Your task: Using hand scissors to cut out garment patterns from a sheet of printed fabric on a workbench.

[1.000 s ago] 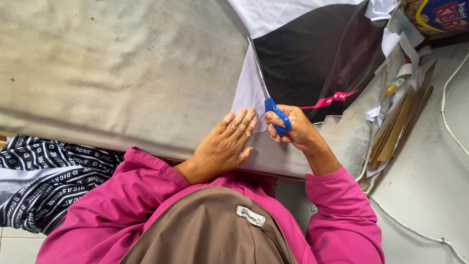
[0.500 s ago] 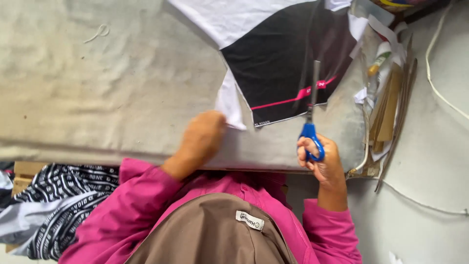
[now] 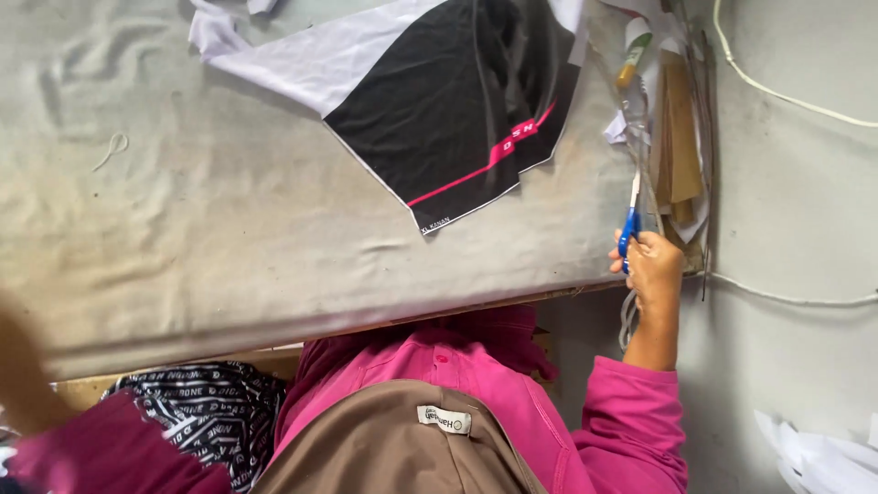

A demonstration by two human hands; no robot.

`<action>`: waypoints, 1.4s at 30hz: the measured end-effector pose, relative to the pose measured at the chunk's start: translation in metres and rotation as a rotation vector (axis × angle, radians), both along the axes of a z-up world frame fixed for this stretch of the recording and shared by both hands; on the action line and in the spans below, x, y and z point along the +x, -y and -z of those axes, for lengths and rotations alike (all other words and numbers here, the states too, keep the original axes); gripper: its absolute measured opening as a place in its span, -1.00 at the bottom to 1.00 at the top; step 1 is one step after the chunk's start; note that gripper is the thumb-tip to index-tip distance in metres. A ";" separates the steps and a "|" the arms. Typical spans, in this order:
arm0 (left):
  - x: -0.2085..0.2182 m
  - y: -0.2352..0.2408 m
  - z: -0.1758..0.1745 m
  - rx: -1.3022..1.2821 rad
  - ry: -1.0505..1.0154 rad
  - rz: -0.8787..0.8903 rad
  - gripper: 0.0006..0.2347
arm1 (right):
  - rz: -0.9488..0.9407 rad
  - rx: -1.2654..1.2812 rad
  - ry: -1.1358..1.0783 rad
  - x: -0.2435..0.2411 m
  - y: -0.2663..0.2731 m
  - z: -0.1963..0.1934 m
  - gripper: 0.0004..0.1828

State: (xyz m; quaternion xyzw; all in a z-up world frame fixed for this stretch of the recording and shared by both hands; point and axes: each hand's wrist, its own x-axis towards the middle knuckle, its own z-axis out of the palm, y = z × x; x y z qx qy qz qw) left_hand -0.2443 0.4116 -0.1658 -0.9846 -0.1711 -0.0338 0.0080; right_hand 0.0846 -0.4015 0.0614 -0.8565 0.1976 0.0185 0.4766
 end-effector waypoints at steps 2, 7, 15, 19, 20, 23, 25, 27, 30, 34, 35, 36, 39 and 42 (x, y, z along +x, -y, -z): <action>0.187 0.117 -0.076 -0.196 0.242 -0.023 -0.80 | 0.037 0.105 0.011 -0.007 -0.018 -0.011 -0.76; 0.342 0.305 -0.175 -0.563 0.540 0.136 -0.72 | 0.142 0.394 0.056 -0.032 -0.064 -0.044 -0.77; 0.362 0.340 -0.163 -0.574 0.269 0.271 -0.86 | 0.172 0.629 0.160 -0.069 -0.074 -0.047 -0.75; 0.286 0.251 -0.201 -0.583 0.208 0.209 -0.89 | 0.190 0.585 0.171 -0.078 -0.071 -0.049 -0.77; 0.265 0.217 -0.207 -0.491 0.110 0.121 -0.87 | 0.188 0.562 0.186 -0.080 -0.072 -0.050 -0.77; 0.209 0.024 -0.091 -0.404 0.190 -0.029 -0.90 | 0.167 0.508 0.127 -0.084 -0.077 -0.062 -0.78; 0.185 -0.013 -0.088 -0.400 0.368 -0.089 -0.94 | 0.147 0.481 0.055 -0.084 -0.082 -0.065 -0.78; 0.207 0.043 -0.166 -0.306 0.270 -0.215 -0.86 | 0.130 0.475 0.017 -0.084 -0.086 -0.062 -0.80; 0.279 0.200 -0.242 -0.182 0.453 0.316 -0.94 | 0.110 0.492 0.025 -0.081 -0.096 -0.063 -0.85; 0.349 0.330 -0.206 -0.224 0.350 0.482 -0.67 | 0.088 0.518 0.157 -0.090 -0.091 -0.050 -0.85; 0.369 0.343 -0.177 -0.113 0.466 0.518 -0.79 | 0.058 0.486 0.163 -0.094 -0.091 -0.052 -0.84; 0.388 0.356 -0.147 -0.002 0.581 0.552 -0.89 | 0.029 0.454 0.169 -0.097 -0.089 -0.054 -0.83; 0.414 0.368 -0.115 0.117 0.580 0.539 -0.89 | 0.062 0.477 0.166 -0.110 -0.082 -0.050 -0.84; 0.398 0.423 -0.108 0.319 0.499 0.474 -0.83 | 0.083 0.474 0.156 -0.117 -0.076 -0.044 -0.84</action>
